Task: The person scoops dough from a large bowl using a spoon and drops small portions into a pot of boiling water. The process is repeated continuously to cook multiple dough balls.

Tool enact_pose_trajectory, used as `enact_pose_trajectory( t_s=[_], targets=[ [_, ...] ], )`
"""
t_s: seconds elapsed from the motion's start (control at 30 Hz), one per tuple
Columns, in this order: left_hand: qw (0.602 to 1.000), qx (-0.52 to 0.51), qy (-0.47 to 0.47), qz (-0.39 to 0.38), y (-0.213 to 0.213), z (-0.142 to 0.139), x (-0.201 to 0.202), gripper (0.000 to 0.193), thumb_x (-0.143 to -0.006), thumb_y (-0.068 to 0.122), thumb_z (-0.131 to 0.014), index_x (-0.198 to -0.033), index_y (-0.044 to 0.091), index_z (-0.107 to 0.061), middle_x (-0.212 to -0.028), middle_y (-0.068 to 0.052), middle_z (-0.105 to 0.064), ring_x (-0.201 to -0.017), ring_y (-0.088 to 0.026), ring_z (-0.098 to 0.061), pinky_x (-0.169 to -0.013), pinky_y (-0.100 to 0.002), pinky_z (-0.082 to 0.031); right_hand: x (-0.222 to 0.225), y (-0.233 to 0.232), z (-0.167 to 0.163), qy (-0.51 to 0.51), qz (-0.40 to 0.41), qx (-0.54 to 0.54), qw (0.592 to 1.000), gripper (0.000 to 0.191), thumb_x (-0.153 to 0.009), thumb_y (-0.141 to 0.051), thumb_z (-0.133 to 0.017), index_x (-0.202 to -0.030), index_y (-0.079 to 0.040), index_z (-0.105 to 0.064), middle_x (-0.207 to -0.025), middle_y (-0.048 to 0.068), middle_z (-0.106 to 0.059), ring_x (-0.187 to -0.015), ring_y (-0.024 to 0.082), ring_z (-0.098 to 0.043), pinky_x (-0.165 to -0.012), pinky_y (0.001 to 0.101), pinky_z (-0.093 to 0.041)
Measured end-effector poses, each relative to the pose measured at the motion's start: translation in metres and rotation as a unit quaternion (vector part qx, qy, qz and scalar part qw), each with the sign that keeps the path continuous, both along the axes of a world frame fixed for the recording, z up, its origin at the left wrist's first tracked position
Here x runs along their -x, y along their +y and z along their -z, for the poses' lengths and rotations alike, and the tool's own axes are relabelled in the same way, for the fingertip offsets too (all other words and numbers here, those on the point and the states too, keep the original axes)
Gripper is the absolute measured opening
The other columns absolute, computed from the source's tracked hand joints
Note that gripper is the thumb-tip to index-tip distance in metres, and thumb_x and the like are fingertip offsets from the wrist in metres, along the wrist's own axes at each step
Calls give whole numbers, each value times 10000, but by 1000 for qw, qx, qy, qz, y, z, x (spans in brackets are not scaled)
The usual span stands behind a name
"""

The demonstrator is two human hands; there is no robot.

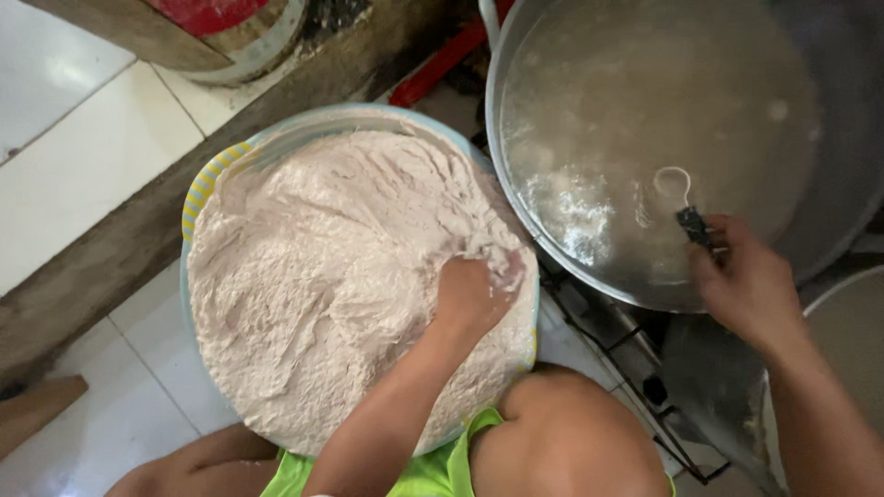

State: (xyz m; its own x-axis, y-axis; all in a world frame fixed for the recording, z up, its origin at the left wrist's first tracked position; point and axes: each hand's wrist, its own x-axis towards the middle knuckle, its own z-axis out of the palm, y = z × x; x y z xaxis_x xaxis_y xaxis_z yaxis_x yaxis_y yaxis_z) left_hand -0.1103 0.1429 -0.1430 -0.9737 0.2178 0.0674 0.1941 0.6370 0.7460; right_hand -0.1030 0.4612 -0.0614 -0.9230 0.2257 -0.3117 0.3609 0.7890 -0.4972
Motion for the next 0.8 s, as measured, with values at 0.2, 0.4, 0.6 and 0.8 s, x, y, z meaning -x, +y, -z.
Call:
enact_pose_trajectory(
  t_s=[0.2, 0.4, 0.6, 0.8],
  targets=[
    [986, -63, 148, -34, 13, 3, -8, 156, -918, 257, -692, -997, 123, -698, -929, -54, -727, -878, -309, -705, -759, -463, -557, -26, -46, -4, -149, 48, 351, 923, 371, -979, -123, -573, -1343, -54, -603, -936, 68, -702, -661, 126, -579, -582, 282, -490],
    [990, 35, 132, 43, 13, 13, -15, 265, -754, 255, -773, -1010, 188, -754, -914, -19, -757, -843, -268, -729, -677, -488, -489, -30, -82, -28, -173, 19, 320, 931, 467, -947, -124, -582, -1412, -101, -558, -983, 39, -717, -668, 100, -566, -566, 268, -482],
    [993, -43, -105, -6, 17, 10, -10, 290, -680, 330, -837, -820, 109, -711, -766, -116, -706, -763, -342, -697, -721, -434, -568, -37, -102, -30, -141, -53, 317, 936, 430, -970, -144, -615, -1394, -72, -611, -886, 39, -687, -663, 69, -527, -549, 248, -473],
    [998, 49, 14, -34, 11, -29, 3, 331, -741, 434, -764, -772, 105, -740, -714, -140, -729, -660, -372, -704, -636, -511, -528, -32, -79, -15, -204, 48, 363, 908, 456, -950, -150, -564, -1404, -110, -592, -904, 30, -718, -570, 100, -499, -478, 279, -441]
  ],
)
